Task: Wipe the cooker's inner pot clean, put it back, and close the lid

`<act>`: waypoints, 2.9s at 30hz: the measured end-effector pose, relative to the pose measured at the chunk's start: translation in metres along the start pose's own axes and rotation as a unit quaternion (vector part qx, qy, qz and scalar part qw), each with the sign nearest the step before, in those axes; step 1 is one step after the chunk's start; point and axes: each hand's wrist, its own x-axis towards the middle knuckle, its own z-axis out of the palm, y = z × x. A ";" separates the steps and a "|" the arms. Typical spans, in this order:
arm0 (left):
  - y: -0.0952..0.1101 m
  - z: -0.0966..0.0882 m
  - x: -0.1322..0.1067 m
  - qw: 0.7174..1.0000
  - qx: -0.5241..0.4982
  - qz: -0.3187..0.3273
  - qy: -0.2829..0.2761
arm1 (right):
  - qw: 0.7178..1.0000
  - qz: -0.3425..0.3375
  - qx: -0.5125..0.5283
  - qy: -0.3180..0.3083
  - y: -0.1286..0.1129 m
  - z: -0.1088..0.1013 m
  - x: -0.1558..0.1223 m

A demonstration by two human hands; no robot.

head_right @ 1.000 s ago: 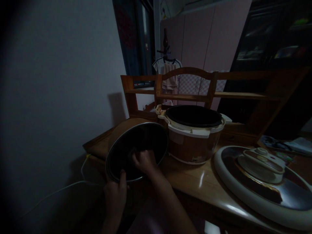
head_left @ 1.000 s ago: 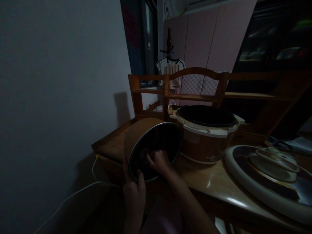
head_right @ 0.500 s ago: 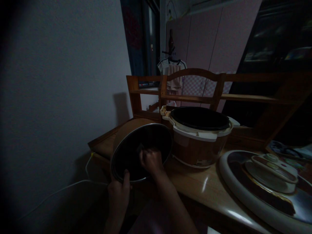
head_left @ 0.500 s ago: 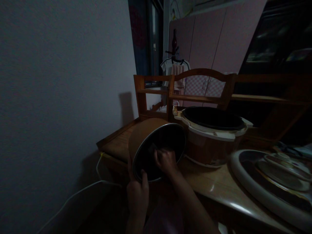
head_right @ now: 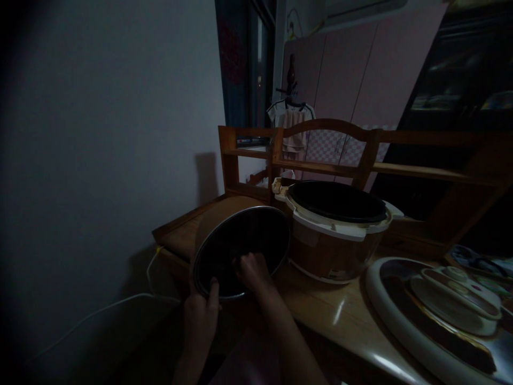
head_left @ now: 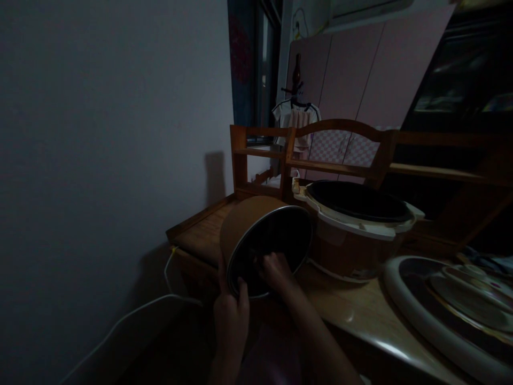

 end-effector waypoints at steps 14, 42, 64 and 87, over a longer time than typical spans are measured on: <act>0.000 -0.001 0.001 1.000 0.009 -0.003 -0.020 | 0.993 -0.020 -0.097 0.063 0.045 -0.024 -0.019; -0.006 0.001 0.002 1.000 0.002 0.010 -0.018 | 0.986 -0.108 -0.114 -0.051 0.008 -0.038 -0.072; -0.007 0.004 0.002 0.999 -0.021 0.023 -0.008 | 0.979 -0.075 -0.148 0.119 0.067 -0.046 -0.067; -0.008 0.005 0.003 1.000 0.001 0.000 0.005 | 0.954 -0.140 -0.194 0.181 0.077 -0.060 -0.004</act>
